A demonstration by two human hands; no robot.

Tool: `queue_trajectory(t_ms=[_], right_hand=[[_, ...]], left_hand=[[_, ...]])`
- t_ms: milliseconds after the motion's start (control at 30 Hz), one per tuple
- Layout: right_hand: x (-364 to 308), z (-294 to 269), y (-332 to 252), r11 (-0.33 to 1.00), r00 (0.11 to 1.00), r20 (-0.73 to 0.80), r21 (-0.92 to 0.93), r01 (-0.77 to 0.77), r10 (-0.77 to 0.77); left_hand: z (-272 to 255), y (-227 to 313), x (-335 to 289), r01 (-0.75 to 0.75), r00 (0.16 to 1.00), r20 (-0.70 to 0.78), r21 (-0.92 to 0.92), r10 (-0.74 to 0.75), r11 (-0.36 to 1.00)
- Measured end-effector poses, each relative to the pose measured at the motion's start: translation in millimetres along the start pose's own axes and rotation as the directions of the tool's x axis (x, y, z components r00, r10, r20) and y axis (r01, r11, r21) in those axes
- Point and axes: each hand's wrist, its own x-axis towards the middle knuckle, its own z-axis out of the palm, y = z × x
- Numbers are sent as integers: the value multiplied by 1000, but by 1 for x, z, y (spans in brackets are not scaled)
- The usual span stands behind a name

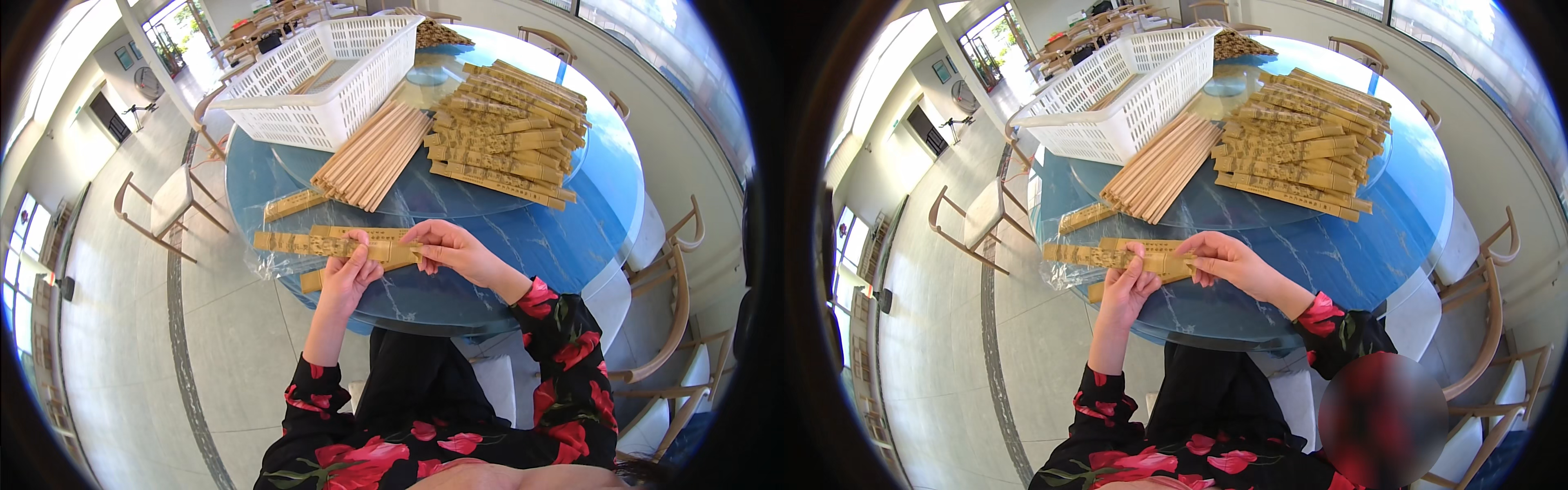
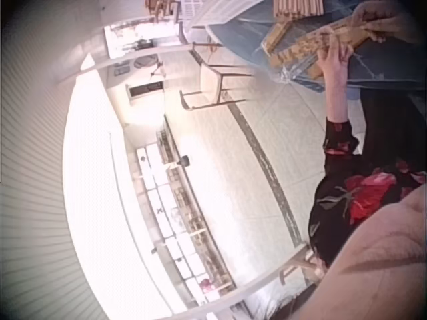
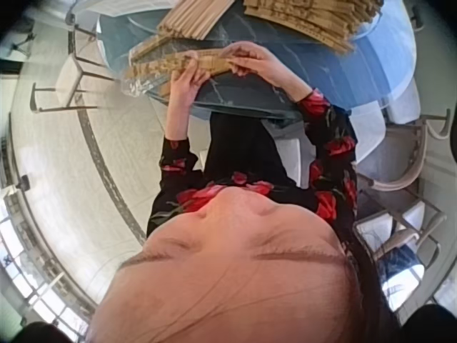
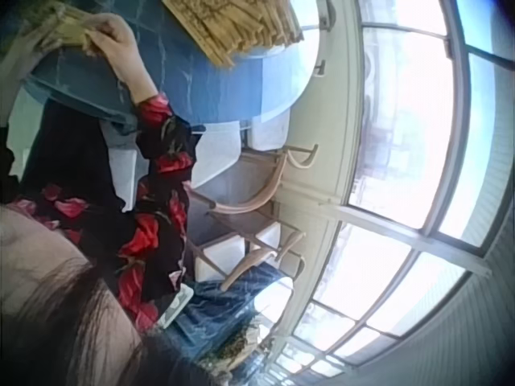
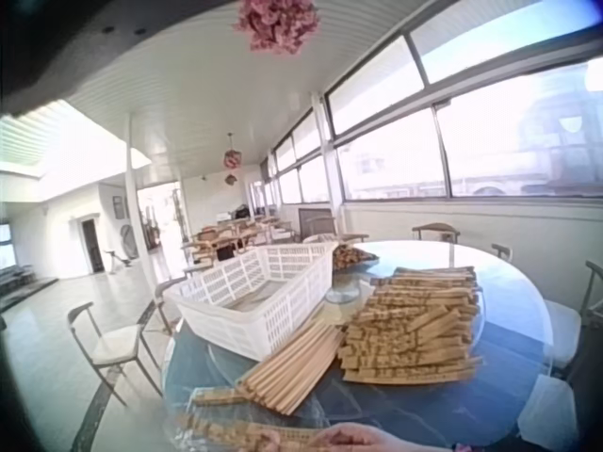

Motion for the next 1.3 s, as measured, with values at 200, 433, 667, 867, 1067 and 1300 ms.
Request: queue_trajectory(t_ms=[200,433,667,867,1067,1300], right_hand=[[9,-5,-3,865,961,-164,-488,118,-224],[65,0,8,-85,804,185,-982,167,-565],[89,8,20,-423,760,348,-900,107,-549],[86,3,17,-402,834,327,-905,141,-444],[59,-13,-26,-403,461,434,-899,170,-774],[16,-56,-64,455,130,-480,-660,598,-867]], left_hand=[[-1,2,4,-134,991,-25,-80,132,988],[-9,6,7,-253,966,-149,-357,212,899],[-17,6,4,-250,967,-138,-397,212,883],[-17,5,4,-231,973,-98,-385,209,894],[-19,2,8,-217,975,-51,-417,215,883],[-15,8,0,-242,969,-124,-341,212,908]])
